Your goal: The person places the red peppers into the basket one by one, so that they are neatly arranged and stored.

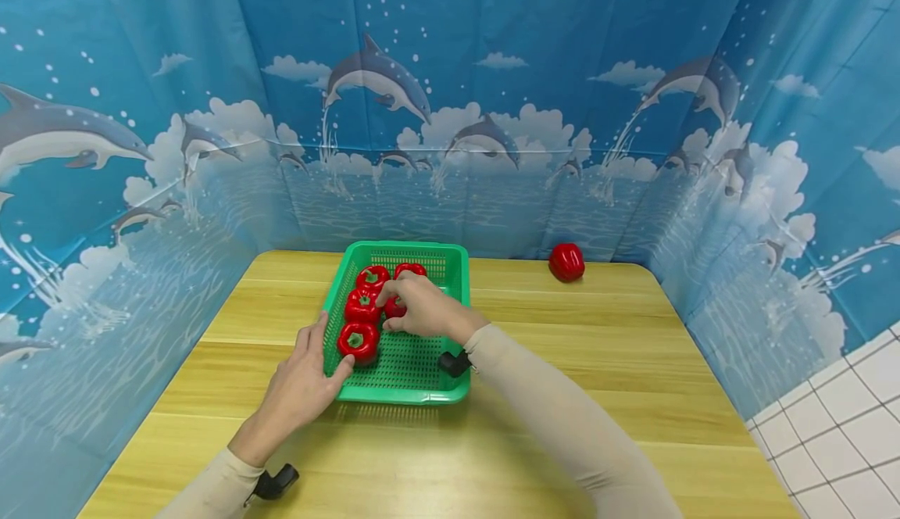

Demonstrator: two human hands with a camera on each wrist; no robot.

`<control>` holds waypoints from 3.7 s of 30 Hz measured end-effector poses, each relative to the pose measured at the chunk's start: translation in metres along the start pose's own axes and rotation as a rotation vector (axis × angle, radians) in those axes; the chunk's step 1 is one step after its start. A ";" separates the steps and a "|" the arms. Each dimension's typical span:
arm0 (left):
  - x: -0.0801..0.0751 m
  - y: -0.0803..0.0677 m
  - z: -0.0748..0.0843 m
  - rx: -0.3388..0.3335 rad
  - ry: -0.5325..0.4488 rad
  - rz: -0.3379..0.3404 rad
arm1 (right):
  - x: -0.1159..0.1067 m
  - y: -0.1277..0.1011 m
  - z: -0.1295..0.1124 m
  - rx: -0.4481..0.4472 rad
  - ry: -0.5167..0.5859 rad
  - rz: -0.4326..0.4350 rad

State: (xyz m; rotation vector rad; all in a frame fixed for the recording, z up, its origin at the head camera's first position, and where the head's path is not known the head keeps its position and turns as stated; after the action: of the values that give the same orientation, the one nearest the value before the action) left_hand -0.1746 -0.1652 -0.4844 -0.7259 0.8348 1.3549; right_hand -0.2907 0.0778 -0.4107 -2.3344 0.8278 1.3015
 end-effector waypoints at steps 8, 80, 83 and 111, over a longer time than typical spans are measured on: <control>0.001 0.000 -0.001 0.002 -0.005 0.005 | -0.004 0.003 0.038 -0.053 0.008 0.050; -0.001 0.007 -0.003 -0.022 -0.003 0.008 | -0.065 -0.131 0.262 0.570 0.080 0.496; 0.000 0.008 -0.004 -0.024 -0.006 0.002 | -0.064 -0.133 0.268 0.580 0.083 0.495; 0.002 0.007 -0.004 -0.011 -0.012 0.016 | -0.050 -0.138 0.288 0.589 0.177 0.548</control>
State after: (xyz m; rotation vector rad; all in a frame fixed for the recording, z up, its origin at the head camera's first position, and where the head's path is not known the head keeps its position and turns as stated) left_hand -0.1816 -0.1670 -0.4884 -0.7196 0.8258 1.3779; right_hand -0.4117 0.3583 -0.5162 -1.8186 1.7248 0.8497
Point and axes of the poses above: each hand's wrist, its own y-axis towards the middle knuckle, its own x-axis out of the palm, z = x × y, the point moved 1 cm from there along y, towards the middle knuckle, and after that the axes turned 7 degrees about -z, right-handed, at the moved point
